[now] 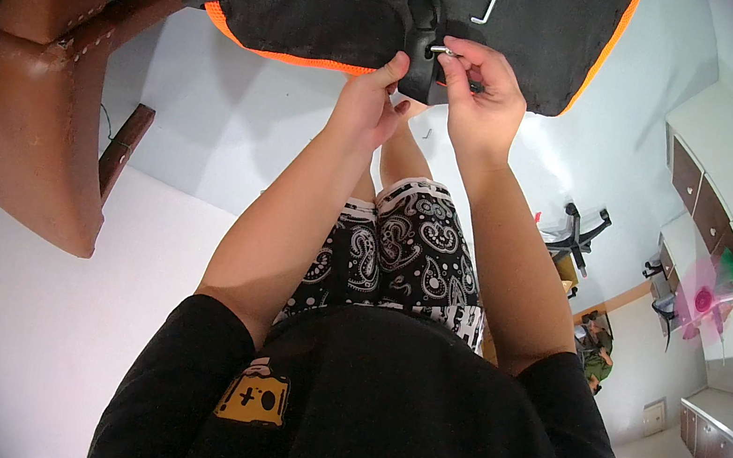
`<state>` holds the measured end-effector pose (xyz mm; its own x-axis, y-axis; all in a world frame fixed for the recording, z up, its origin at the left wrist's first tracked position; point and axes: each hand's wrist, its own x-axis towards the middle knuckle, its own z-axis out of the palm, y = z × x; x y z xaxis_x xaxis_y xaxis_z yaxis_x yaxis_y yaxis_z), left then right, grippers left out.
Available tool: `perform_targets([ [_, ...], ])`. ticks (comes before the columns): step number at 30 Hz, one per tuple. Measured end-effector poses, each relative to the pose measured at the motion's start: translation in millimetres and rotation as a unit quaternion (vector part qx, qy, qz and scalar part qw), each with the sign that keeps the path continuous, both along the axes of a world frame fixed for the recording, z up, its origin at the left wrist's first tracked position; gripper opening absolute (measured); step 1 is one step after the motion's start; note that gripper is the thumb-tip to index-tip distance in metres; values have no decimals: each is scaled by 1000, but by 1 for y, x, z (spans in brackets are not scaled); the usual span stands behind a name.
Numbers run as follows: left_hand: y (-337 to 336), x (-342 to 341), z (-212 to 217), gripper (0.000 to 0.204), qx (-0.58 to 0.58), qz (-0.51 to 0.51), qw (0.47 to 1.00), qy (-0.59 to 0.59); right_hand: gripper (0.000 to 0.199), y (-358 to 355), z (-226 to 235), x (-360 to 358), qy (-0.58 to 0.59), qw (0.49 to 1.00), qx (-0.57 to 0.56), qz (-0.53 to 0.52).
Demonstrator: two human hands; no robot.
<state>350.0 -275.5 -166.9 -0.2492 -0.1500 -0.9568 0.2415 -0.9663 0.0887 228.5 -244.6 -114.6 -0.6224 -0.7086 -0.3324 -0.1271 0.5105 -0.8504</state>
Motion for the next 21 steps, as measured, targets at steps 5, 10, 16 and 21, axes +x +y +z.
perform_targets([
  [5, 1, -1, 3, 33, 11, -7, 1000, 4, 15, 0, 4, -3, 114, 988, 4, 103],
  [10, 0, 0, 5, 32, 28, -16, 999, -7, 13, 5, 3, -6, 233, 949, 0, 210],
  [16, -4, 0, 16, 28, 17, -29, 999, -1, 9, -3, 11, -14, 320, 893, 70, 309],
  [21, -3, 0, 20, 28, 19, -22, 1000, -3, 22, -24, 17, -14, 401, 806, 160, 405],
])
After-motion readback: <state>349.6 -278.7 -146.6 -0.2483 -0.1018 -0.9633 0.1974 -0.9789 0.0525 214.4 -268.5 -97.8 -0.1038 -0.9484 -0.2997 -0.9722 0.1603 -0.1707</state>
